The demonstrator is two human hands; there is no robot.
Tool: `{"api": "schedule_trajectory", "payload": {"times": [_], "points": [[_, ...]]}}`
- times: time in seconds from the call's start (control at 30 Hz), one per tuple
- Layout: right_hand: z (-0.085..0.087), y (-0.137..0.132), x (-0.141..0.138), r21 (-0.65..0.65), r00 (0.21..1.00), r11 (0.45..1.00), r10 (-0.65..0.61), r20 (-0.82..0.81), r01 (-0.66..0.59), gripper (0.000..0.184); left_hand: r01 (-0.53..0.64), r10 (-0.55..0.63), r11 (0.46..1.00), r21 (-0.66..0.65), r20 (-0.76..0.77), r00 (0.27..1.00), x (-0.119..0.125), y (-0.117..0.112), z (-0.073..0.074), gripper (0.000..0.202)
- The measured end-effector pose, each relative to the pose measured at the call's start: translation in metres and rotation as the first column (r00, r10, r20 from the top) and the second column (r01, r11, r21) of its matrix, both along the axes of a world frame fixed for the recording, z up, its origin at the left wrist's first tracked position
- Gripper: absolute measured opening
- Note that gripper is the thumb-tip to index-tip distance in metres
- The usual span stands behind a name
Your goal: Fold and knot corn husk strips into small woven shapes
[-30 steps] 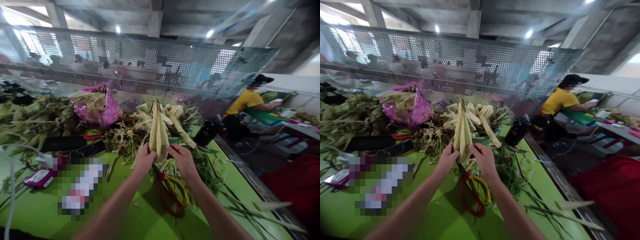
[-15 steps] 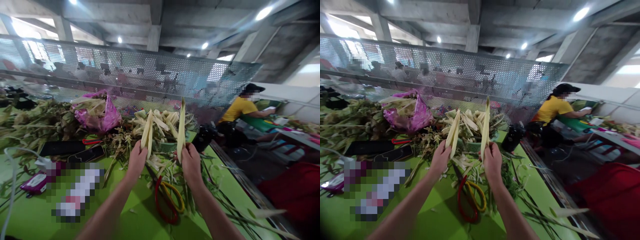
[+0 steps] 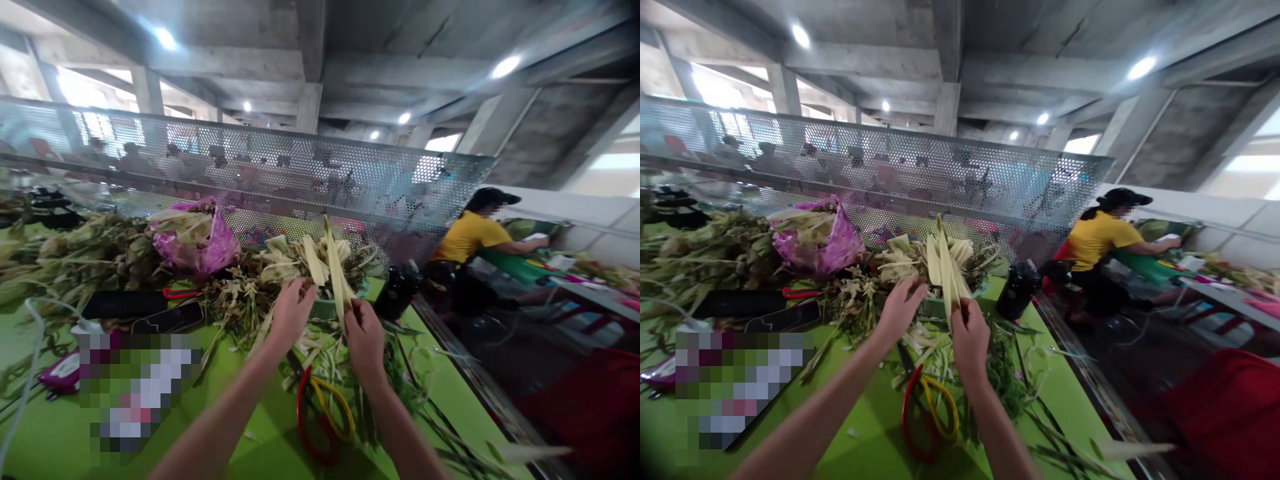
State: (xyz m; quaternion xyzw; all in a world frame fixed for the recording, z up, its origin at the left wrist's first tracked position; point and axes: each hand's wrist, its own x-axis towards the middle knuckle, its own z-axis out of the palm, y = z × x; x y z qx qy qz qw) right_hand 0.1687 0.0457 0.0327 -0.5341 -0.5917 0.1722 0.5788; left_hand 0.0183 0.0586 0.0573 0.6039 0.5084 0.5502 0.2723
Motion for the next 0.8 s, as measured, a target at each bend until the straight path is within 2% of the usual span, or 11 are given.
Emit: {"api": "schedule_trajectory", "payload": {"times": [0.07, 0.13, 0.33, 0.43, 0.57, 0.67, 0.8], "points": [[-0.003, -0.005, -0.004, 0.031, 0.994, 0.999, 0.018, 0.104, -0.021, 0.021, 0.162, -0.147, 0.983, -0.083, 0.170, 0.974, 0.005, -0.019, -0.013, 0.031], [-0.007, -0.012, -0.011, 0.041, 0.978, 0.997, 0.058, 0.199, -0.067, 0.019, 0.243, -0.204, 0.962, -0.120, 0.270, 0.941, 0.008, -0.032, -0.024, 0.033], [-0.016, -0.032, -0.030, 0.016, 0.925, 0.980, 0.183, 0.332, -0.199, 0.015, 0.283, -0.237, 0.958, -0.034, 0.462, 0.855, -0.004, -0.038, -0.046, 0.037], [-0.018, -0.036, -0.029, -0.058, 0.928, 0.968, 0.250, 0.276, -0.244, 0.017, 0.341, -0.296, 0.940, -0.027, 0.435, 0.850, -0.018, -0.041, -0.052, 0.029], [-0.022, -0.036, -0.024, -0.254, 0.948, 0.921, 0.317, 0.045, -0.296, 0.024, 0.399, -0.319, 0.900, -0.173, 0.363, 0.876, -0.029, -0.046, -0.051, 0.010], [-0.022, -0.035, -0.022, -0.355, 0.933, 0.865, 0.351, -0.078, -0.355, 0.026, 0.347, -0.266, 0.918, -0.194, 0.347, 0.899, -0.032, -0.045, -0.050, 0.010], [-0.018, -0.035, -0.022, -0.402, 0.917, 0.828, 0.387, -0.095, -0.390, 0.025, 0.248, -0.171, 0.949, -0.193, 0.343, 0.924, -0.033, -0.042, -0.054, 0.016]]}}
